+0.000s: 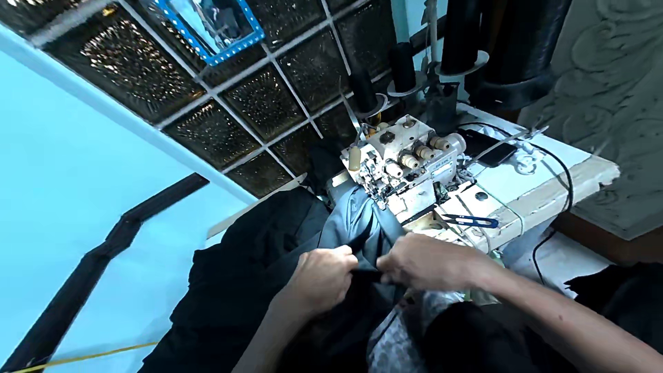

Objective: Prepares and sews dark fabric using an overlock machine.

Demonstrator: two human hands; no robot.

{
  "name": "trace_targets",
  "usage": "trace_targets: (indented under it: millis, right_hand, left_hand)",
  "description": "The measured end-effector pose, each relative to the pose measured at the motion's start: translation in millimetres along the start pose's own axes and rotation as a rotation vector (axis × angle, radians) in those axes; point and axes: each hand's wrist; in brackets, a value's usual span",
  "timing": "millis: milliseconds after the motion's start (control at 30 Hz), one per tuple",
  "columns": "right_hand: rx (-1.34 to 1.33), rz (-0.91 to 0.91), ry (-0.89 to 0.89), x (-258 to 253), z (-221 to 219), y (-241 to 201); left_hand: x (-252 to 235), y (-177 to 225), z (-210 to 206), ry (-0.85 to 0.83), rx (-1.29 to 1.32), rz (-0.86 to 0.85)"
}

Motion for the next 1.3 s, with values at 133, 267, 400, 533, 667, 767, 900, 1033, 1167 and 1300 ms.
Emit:
trace_targets:
  millis: [133,267,400,533,667,767,900,1033,1167,1300]
  right_hand:
    - [0.215,-0.169,0.481,-17.8,-5.9,34.9]
    - [0.502,0.072,0.920,-48.8,-22.3,80.8]
    - [0.441,0.217,0.991,-56.2,-33.4,99.0]
    - [0.252,0.215,0.978,-43.3,-41.9,98.7]
    - [0.182,0.184,0.939,-32.4,-47.3,92.1]
    - [0.183,0.171,0.941,-32.0,-51.7,90.6]
    - [0.188,0.153,0.960,-34.2,-54.5,91.9]
    - [0.283,0.117,0.926,-37.4,-57.9,93.0]
    - [0.391,0.108,0.884,-40.8,-61.6,89.9]
    - [0.478,0.084,0.929,-47.5,-67.9,90.6]
  left_hand:
    - [-20.9,-28.6,-4.6,-0.022,0.196,0.189]
    - [-43.9,-34.3,-34.8,0.271,0.236,0.342]
    - [-59.4,-28.4,-60.5,0.504,0.232,0.385]
    - [-56.6,-19.3,-79.4,0.812,0.150,0.273]
    - [-43.5,-3.3,-82.0,0.831,0.107,0.229]
    - [-38.9,2.9,-84.5,0.838,0.098,0.221]
    - [-38.2,3.3,-85.6,0.875,0.097,0.232]
    - [-39.9,4.5,-86.6,0.854,0.093,0.245]
    - [-47.3,4.6,-95.0,0.817,0.041,0.255]
    - [-49.7,7.7,-94.2,0.776,0.028,0.256]
Point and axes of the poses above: each hand's wrist, its own x-axis away from the middle knuckle, its own z-axis out of the back of the hand, y = z × x, and after that the axes turned 7 degrees about -x, right-handed
